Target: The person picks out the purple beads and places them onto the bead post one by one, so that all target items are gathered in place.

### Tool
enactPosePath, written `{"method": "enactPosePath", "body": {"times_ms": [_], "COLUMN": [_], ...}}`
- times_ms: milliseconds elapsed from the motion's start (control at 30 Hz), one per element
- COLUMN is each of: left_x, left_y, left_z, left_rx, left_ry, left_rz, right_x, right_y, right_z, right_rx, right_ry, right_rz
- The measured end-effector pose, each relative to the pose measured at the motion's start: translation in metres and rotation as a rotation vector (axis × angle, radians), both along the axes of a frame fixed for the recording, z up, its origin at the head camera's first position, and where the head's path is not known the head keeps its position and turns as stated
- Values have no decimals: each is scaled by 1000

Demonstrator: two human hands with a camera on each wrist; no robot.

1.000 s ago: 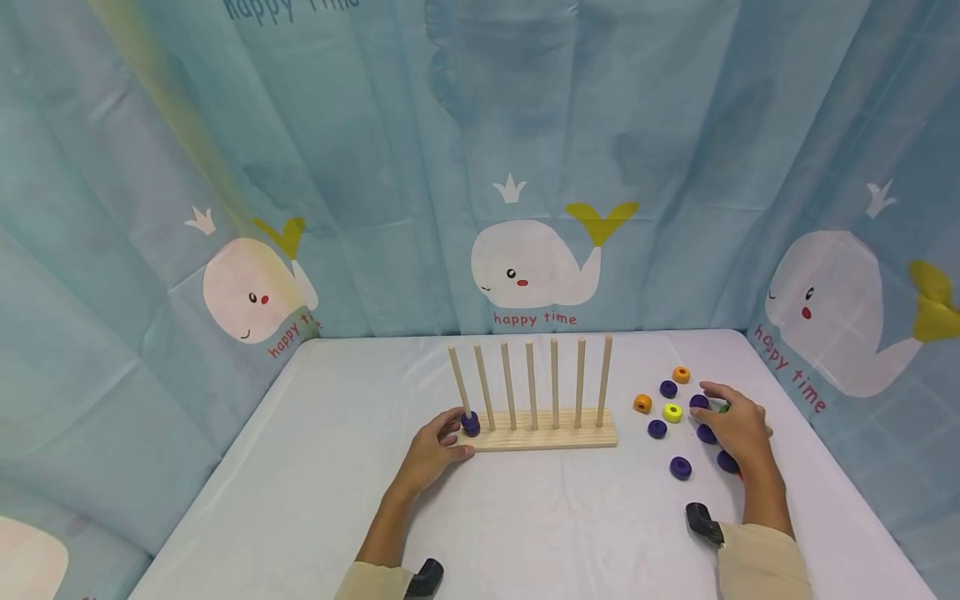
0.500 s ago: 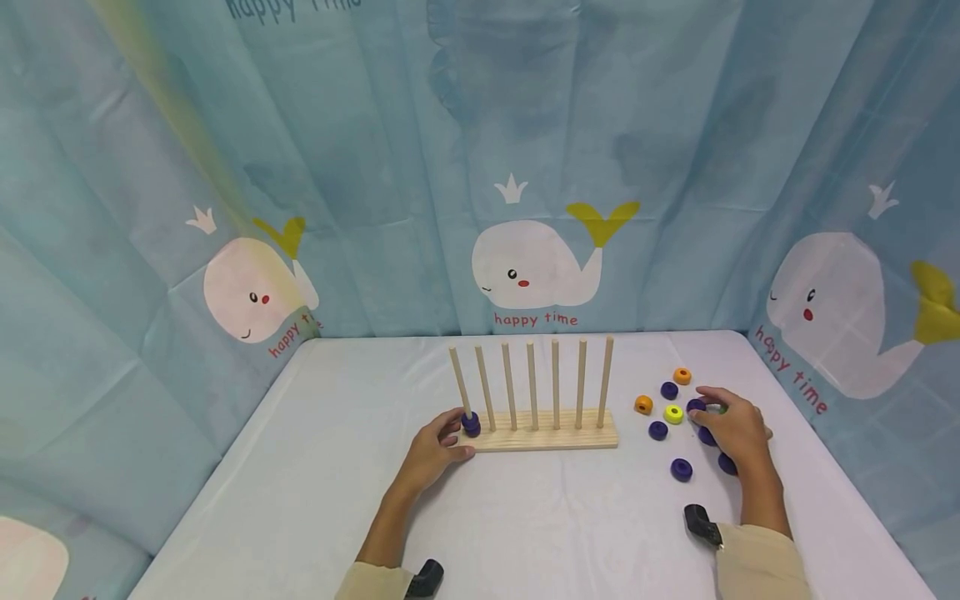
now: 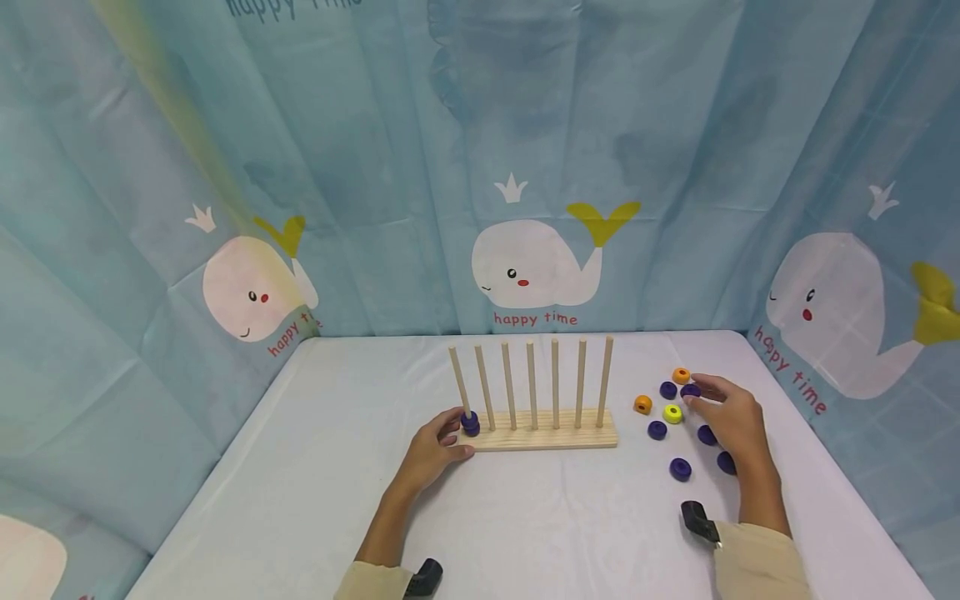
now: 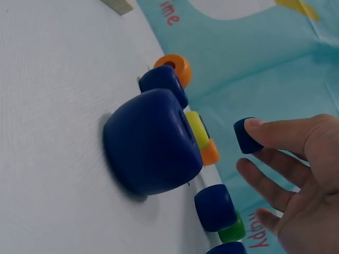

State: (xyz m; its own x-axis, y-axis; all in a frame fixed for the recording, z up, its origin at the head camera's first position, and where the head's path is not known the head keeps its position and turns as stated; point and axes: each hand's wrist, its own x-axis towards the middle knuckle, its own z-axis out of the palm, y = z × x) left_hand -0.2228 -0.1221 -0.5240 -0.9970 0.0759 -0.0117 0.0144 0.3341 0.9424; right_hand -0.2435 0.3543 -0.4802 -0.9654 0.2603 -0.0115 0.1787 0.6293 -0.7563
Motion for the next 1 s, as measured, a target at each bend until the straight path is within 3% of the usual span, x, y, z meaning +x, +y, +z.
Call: {"method": "enactPosePath", "body": {"times_ms": [300, 1000], "left_x": [1, -1], "left_y": [0, -1], "left_z": [0, -2], "left_rx": [-7, -10], "left_ry": [-4, 5], "left_rz": [3, 0], "right_x": [0, 14], "right_y": [-8, -47], "right_z": [13, 56], "right_rx": [-35, 22], "right_ry": [5, 278], "right_rz": [-20, 90]}}
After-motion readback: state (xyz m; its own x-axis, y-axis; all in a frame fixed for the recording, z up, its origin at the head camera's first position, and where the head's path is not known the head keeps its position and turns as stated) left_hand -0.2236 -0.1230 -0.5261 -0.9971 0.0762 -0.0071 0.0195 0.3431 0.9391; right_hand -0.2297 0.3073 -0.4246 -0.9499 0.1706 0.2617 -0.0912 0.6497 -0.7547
